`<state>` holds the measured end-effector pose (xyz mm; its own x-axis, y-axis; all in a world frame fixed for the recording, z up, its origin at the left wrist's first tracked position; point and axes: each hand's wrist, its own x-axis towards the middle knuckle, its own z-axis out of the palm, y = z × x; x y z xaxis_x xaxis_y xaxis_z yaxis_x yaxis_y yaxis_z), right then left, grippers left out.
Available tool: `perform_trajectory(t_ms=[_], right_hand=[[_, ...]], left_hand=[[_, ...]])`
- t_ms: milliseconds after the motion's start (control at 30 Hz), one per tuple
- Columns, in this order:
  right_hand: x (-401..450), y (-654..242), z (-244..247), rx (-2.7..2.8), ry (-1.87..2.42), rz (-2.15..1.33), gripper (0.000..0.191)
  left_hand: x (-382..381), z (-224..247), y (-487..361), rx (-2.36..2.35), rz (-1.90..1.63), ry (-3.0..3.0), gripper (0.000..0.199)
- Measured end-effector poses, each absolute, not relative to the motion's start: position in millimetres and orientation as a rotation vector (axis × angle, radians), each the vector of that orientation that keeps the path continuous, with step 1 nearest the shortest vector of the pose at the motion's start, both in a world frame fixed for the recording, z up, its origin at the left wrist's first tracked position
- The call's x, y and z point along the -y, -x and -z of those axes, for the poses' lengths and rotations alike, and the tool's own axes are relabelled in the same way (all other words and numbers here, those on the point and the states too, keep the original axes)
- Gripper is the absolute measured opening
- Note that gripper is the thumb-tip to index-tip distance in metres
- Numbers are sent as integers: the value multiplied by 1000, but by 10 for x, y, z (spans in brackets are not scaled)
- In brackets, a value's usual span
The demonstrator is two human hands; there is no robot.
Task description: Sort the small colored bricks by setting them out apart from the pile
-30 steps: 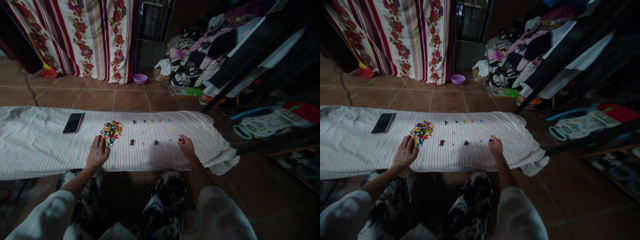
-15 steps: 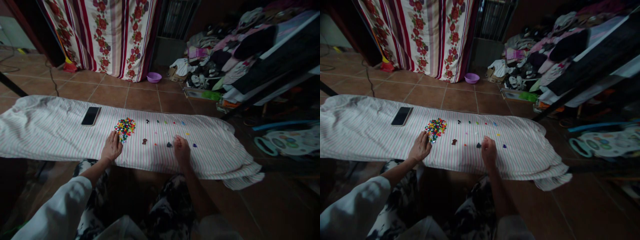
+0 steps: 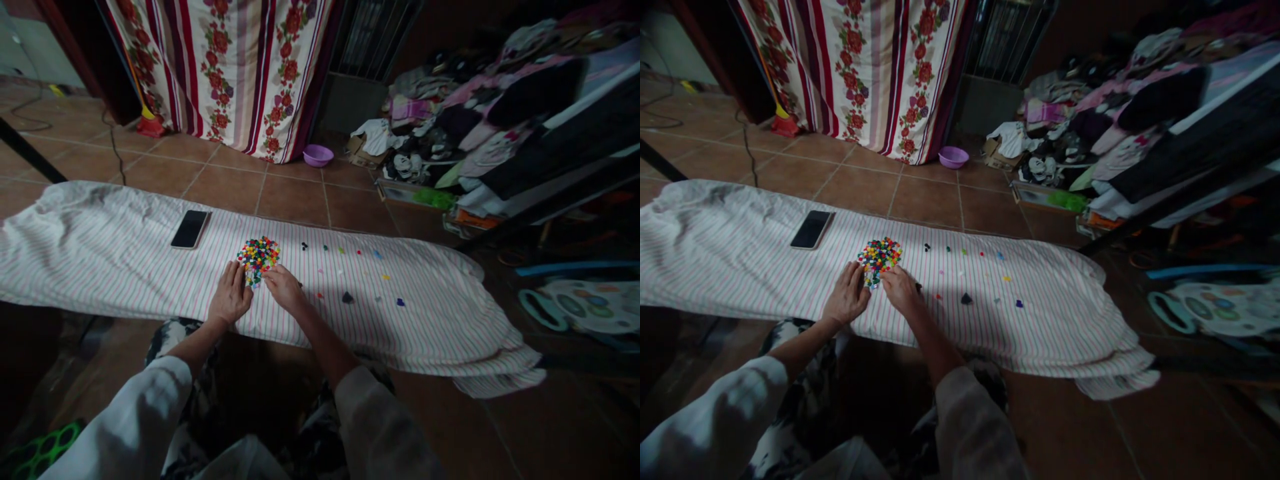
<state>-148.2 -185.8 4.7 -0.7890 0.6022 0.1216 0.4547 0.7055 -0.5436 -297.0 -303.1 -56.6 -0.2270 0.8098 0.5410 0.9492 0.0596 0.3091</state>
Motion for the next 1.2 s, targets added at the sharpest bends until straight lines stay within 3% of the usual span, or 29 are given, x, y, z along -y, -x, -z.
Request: perform_trajectory(t_ms=[733, 1200], right_hand=[[1991, 1992, -390, 3053, 921, -365, 29], [1946, 1917, -280, 2982, 879, -409, 25]], left_hand=[[3048, 531, 2932, 2190, 856, 1678, 53], [3041, 489, 2939, 2146, 789, 1705, 54]])
